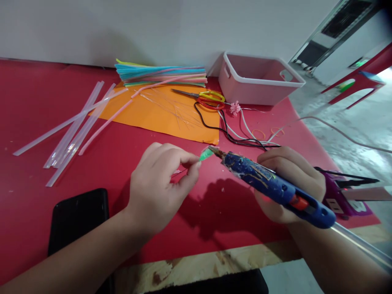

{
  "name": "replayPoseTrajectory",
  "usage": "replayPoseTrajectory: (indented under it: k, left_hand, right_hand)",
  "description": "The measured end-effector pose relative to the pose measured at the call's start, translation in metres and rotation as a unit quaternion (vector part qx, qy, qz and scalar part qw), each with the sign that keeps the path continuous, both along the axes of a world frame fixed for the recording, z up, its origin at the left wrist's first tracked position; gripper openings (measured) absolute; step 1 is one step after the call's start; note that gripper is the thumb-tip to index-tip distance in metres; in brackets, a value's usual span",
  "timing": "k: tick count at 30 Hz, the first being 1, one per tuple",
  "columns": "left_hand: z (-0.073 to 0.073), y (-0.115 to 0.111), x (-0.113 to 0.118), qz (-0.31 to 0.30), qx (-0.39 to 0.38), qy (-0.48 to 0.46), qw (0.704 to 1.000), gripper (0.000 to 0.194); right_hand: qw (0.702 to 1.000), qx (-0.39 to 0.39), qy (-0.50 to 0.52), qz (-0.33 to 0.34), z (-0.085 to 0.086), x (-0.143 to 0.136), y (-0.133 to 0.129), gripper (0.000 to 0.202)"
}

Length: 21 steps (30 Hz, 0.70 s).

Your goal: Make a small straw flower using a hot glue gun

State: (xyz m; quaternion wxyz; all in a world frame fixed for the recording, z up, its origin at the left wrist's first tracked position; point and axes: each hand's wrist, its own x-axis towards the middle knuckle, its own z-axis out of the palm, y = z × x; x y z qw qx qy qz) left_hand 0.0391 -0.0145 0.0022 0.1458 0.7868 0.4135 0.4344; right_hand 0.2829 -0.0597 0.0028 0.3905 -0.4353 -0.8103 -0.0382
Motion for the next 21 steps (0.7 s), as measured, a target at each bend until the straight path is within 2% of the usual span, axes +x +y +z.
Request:
replayPoseTrajectory:
  k: [4,7,10,17,19,21]
  left_hand:
    - [-0.003,-0.002,0.002,0.002,-0.161,-0.091,0.983,0.005]
    - [-0.003,-0.002,0.005,-0.031,-0.300,-0.214,0.929,0.007]
    - [-0.001,-0.002,0.008,-0.055,-0.396,-0.298,0.867,0.009]
    - [0.001,0.011,0.010,-0.052,-0.494,-0.467,0.732,0.014]
    - [0.001,0.016,0.008,-0.055,-0.495,-0.503,0.707,0.014]
    - [0.001,0.020,0.006,-0.067,-0.495,-0.524,0.690,0.016]
  right_hand:
    - [1.000,-0.020,-0.004,0.012,0.000,0.001,0.000,0.021]
    - [1.000,0.001,-0.003,-0.009,0.000,0.000,-0.001,0.020]
    - [1.000,0.000,-0.003,-0.013,0.001,0.000,-0.003,0.018]
    - [0.998,-0.029,-0.045,0.032,0.001,0.016,0.007,0.020]
    - [0.989,-0.081,-0.112,0.045,0.001,0.024,0.013,0.024]
    - [0.967,-0.152,-0.199,0.048,-0.001,0.032,0.017,0.031]
